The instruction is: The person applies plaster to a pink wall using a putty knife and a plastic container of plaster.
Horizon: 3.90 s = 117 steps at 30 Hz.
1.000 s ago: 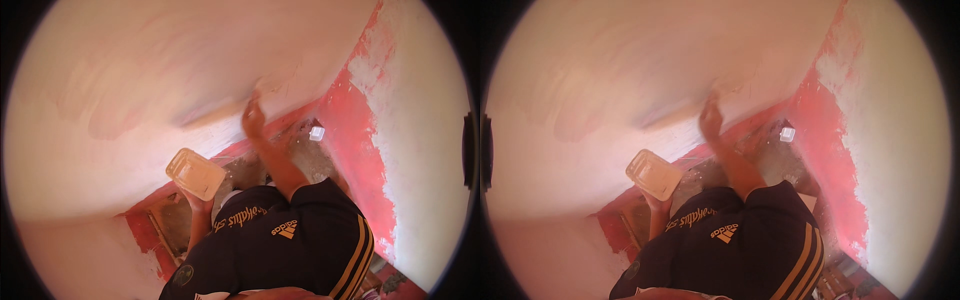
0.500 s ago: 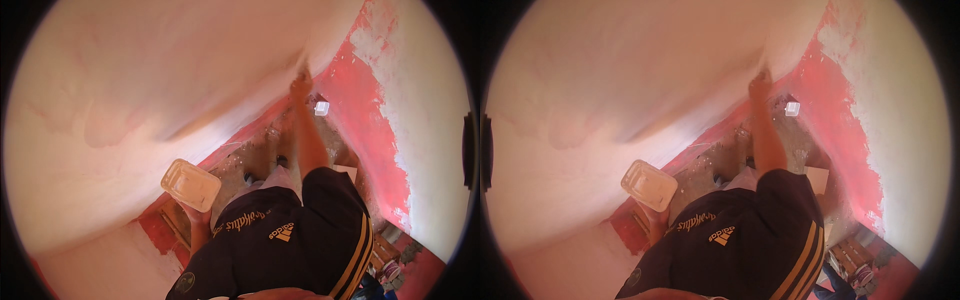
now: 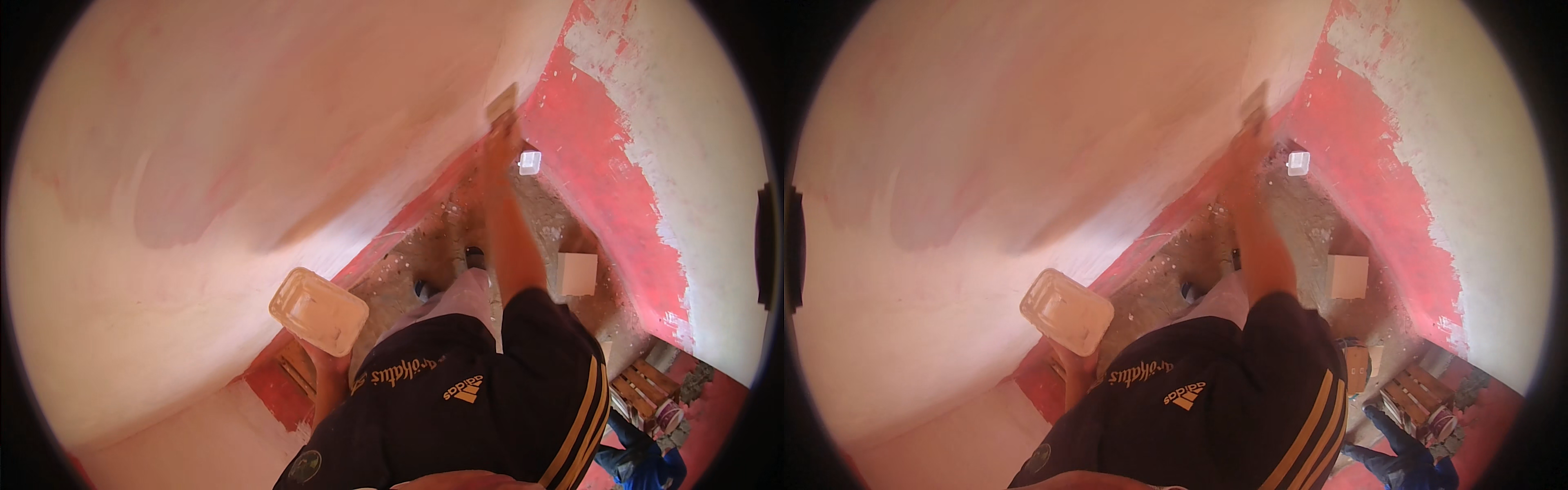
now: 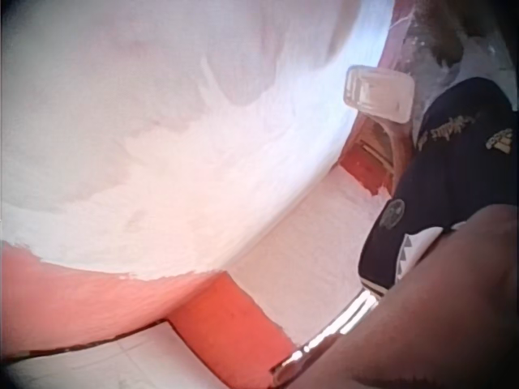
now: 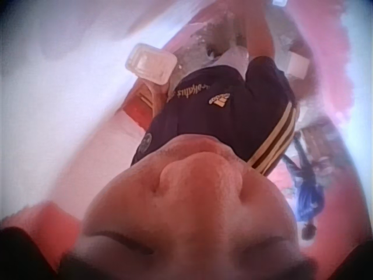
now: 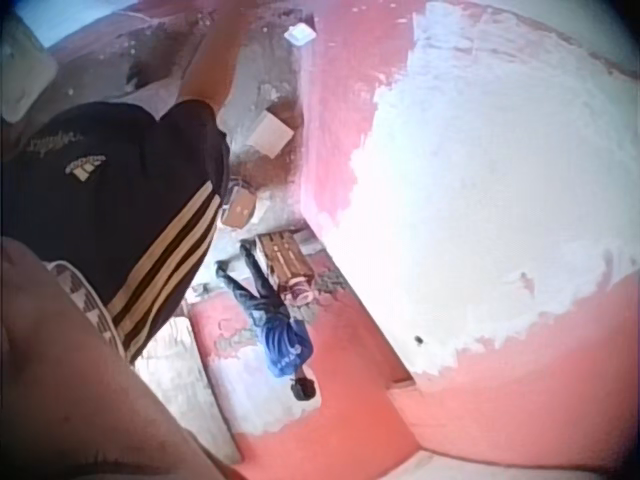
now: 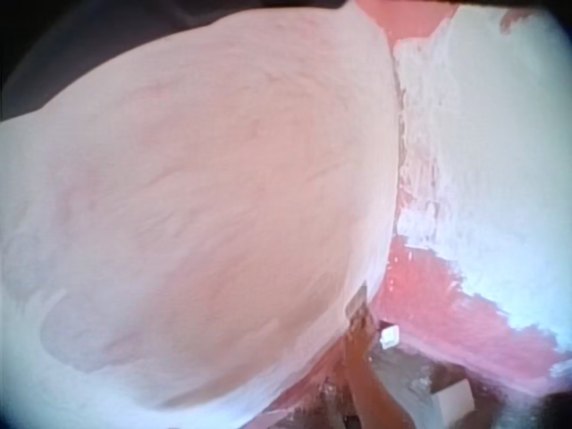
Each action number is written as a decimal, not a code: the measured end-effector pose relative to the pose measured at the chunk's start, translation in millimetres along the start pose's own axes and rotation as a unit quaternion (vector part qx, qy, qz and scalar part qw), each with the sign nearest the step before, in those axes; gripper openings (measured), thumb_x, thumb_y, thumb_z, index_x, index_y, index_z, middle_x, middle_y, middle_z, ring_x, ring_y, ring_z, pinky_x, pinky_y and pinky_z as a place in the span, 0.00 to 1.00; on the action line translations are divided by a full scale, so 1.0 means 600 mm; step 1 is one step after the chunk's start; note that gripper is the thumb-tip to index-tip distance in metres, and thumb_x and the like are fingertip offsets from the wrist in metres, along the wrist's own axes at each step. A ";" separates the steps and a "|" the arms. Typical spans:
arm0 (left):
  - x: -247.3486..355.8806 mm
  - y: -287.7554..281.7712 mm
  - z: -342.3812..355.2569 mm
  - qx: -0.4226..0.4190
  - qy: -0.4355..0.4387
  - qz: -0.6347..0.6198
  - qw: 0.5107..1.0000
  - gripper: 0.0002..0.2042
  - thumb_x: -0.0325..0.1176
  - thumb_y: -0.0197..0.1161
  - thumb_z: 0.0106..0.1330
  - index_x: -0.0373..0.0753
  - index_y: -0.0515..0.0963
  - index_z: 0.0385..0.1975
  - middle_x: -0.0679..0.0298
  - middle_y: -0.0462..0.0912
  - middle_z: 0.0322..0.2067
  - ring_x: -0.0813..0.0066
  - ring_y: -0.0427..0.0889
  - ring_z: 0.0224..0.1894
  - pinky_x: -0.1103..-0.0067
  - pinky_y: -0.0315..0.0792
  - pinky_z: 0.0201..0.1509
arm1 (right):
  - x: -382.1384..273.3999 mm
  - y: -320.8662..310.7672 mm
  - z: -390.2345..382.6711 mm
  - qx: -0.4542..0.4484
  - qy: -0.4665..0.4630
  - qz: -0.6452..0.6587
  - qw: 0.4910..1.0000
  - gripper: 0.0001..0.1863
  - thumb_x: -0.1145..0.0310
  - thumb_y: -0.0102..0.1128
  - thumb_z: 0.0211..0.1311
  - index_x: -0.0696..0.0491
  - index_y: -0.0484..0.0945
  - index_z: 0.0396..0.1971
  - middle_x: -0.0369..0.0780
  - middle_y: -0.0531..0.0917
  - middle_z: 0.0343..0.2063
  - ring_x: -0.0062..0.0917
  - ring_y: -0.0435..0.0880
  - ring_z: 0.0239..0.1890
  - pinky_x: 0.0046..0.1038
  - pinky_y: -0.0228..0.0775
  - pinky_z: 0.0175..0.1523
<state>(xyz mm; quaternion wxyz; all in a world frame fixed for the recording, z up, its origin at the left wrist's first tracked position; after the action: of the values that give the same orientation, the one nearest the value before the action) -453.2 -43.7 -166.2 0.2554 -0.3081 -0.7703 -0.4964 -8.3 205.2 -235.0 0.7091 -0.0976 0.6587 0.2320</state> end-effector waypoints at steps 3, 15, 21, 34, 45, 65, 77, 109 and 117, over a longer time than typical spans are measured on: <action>0.026 -0.002 0.016 -0.039 0.004 0.013 0.999 0.33 0.66 0.46 0.73 0.50 0.64 0.68 0.69 0.73 0.61 0.67 0.75 0.62 0.65 0.74 0.63 | 0.049 -0.002 0.172 -0.013 -0.120 0.063 0.991 0.22 0.74 0.51 0.67 0.59 0.75 0.61 0.42 0.84 0.36 0.26 0.79 0.32 0.29 0.71 0.36; 0.067 -0.007 0.029 -0.033 0.059 0.153 0.986 0.27 0.48 0.54 0.71 0.46 0.62 0.67 0.67 0.72 0.60 0.68 0.75 0.60 0.67 0.75 0.61 | 0.028 0.023 -0.288 -0.199 -0.057 -0.260 0.943 0.20 0.75 0.48 0.74 0.60 0.73 0.63 0.51 0.82 0.54 0.43 0.84 0.48 0.34 0.73 0.60; 0.073 -0.007 0.030 -0.064 -0.008 -0.057 0.996 0.21 0.40 0.57 0.74 0.45 0.65 0.64 0.65 0.73 0.56 0.69 0.75 0.58 0.67 0.77 0.58 | -0.123 0.046 0.162 0.061 -0.185 -0.174 0.965 0.23 0.72 0.44 0.71 0.59 0.74 0.63 0.50 0.82 0.54 0.40 0.85 0.49 0.33 0.76 0.54; 0.082 -0.020 0.006 -0.035 -0.030 -0.054 0.997 0.30 0.63 0.47 0.73 0.48 0.67 0.65 0.67 0.75 0.58 0.64 0.76 0.59 0.61 0.73 0.63 | -0.113 0.029 -0.234 -0.150 -0.149 -0.135 0.968 0.22 0.62 0.45 0.78 0.59 0.76 0.61 0.47 0.83 0.51 0.33 0.82 0.51 0.31 0.74 0.55; 0.113 -0.019 0.010 -0.054 -0.053 -0.066 0.995 0.31 0.62 0.47 0.74 0.45 0.66 0.66 0.64 0.76 0.59 0.61 0.77 0.60 0.60 0.75 0.63 | -0.147 0.137 -0.146 -0.068 -0.172 -0.094 0.978 0.20 0.62 0.47 0.78 0.58 0.78 0.58 0.43 0.87 0.38 0.29 0.85 0.40 0.29 0.76 0.46; 0.008 -0.035 0.030 -0.057 0.028 0.283 0.957 0.30 0.62 0.46 0.75 0.46 0.66 0.65 0.67 0.76 0.58 0.65 0.78 0.58 0.64 0.77 0.60 | 0.195 0.020 -0.010 -0.146 -0.028 -0.058 0.987 0.20 0.68 0.47 0.76 0.58 0.75 0.62 0.35 0.82 0.43 0.19 0.79 0.42 0.23 0.72 0.47; -0.006 -0.006 0.019 -0.019 -0.008 0.192 0.981 0.29 0.61 0.47 0.75 0.46 0.67 0.65 0.67 0.76 0.58 0.64 0.77 0.58 0.62 0.76 0.61 | 0.067 -0.034 0.062 -0.082 -0.082 0.125 0.985 0.19 0.68 0.53 0.74 0.60 0.76 0.59 0.39 0.78 0.53 0.20 0.76 0.51 0.24 0.70 0.57; 0.048 -0.058 -0.022 -0.011 -0.090 -0.040 0.995 0.27 0.59 0.49 0.75 0.45 0.69 0.63 0.65 0.77 0.56 0.63 0.78 0.57 0.62 0.77 0.60 | -0.032 0.029 -0.274 -0.178 -0.013 0.031 0.983 0.18 0.66 0.50 0.76 0.57 0.76 0.58 0.41 0.82 0.40 0.25 0.79 0.38 0.28 0.72 0.47; 0.053 -0.025 -0.023 -0.030 -0.082 -0.067 0.994 0.28 0.60 0.48 0.75 0.46 0.68 0.63 0.65 0.77 0.58 0.63 0.78 0.58 0.62 0.76 0.61 | -0.118 -0.053 -0.186 -0.194 0.259 0.511 0.796 0.22 0.76 0.55 0.71 0.53 0.68 0.63 0.37 0.80 0.47 0.27 0.80 0.48 0.34 0.75 0.58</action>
<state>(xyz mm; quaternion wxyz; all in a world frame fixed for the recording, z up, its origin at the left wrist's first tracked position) -484.7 -54.1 -147.6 0.1482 -0.3025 -0.7922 -0.5089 -94.9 113.6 -183.7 0.2568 0.0609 0.7129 0.6498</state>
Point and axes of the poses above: each hand's wrist, its own z-axis towards the middle knuckle, its own y-axis out of the palm, x = y × z, the point moved 2 cm from there along z, towards the middle knuckle
